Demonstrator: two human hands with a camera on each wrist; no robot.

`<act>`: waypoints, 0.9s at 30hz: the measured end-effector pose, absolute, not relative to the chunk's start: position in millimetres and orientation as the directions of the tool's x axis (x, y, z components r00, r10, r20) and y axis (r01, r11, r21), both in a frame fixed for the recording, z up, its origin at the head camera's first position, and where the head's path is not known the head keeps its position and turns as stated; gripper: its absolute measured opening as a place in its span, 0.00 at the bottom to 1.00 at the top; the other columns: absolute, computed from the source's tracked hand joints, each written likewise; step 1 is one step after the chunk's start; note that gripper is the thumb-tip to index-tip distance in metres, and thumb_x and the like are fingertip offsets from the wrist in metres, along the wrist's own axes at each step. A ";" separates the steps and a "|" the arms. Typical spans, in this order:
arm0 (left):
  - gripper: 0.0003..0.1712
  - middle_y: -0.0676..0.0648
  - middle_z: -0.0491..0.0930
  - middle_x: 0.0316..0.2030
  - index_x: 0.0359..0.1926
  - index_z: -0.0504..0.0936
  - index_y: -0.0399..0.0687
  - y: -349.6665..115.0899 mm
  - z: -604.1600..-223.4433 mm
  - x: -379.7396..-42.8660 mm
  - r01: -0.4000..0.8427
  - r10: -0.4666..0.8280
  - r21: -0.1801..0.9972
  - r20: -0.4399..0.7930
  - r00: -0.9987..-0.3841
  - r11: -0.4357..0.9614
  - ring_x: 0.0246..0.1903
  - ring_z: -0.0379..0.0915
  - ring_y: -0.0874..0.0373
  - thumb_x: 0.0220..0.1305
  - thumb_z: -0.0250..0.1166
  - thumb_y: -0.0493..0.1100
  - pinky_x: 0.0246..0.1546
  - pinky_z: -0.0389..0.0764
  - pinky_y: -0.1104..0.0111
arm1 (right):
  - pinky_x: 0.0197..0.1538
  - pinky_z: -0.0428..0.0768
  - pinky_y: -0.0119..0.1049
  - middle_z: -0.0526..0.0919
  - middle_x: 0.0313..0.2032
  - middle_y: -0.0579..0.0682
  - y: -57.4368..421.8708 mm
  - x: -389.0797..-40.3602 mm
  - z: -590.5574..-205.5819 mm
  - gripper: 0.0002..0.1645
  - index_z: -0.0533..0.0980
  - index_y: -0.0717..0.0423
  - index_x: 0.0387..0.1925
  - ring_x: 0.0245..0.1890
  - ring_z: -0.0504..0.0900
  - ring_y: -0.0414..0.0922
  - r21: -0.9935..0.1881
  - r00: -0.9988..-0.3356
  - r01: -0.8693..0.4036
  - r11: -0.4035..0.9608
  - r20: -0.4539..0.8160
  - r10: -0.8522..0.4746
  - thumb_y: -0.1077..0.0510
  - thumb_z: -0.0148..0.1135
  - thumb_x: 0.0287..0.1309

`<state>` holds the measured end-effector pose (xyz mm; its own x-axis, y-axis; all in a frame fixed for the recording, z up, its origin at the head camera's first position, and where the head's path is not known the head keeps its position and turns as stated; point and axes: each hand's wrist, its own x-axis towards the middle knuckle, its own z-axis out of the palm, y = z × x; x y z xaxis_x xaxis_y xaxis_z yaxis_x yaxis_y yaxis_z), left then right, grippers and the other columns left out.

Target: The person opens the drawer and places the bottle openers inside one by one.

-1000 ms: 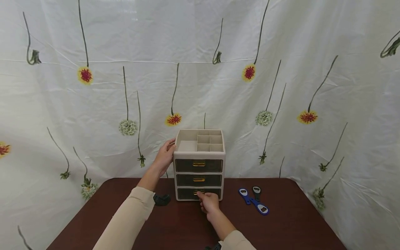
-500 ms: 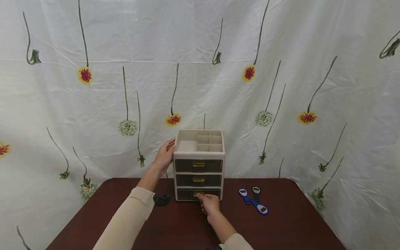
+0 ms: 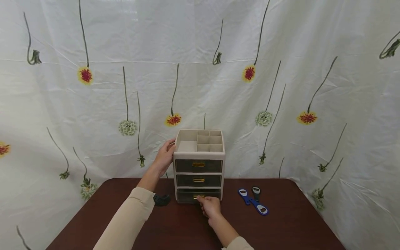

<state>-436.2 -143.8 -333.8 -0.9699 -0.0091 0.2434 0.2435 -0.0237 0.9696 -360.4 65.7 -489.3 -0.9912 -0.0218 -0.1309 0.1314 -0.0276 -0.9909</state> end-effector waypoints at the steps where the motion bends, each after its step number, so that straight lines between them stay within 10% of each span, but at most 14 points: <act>1: 0.28 0.37 0.61 0.75 0.79 0.60 0.43 -143.5 -333.8 -436.0 0.241 -0.008 0.970 0.241 -0.970 -0.023 0.71 0.60 0.41 0.84 0.48 0.42 0.68 0.65 0.46 | 0.28 0.73 0.30 0.75 0.23 0.45 65.9 -359.7 -489.1 0.22 0.75 0.48 0.17 0.22 0.70 0.38 -0.991 -0.991 0.134 -0.026 -0.133 -0.024 0.52 0.70 0.67; 27: 0.28 0.37 0.60 0.75 0.79 0.59 0.45 -143.0 -332.0 -434.7 0.231 0.001 0.973 0.232 -0.973 -0.021 0.72 0.59 0.41 0.84 0.47 0.42 0.69 0.65 0.46 | 0.27 0.72 0.29 0.72 0.21 0.42 74.5 -336.2 -484.4 0.22 0.74 0.45 0.17 0.21 0.68 0.37 -0.971 -0.969 0.234 -0.040 -0.230 -0.093 0.51 0.69 0.68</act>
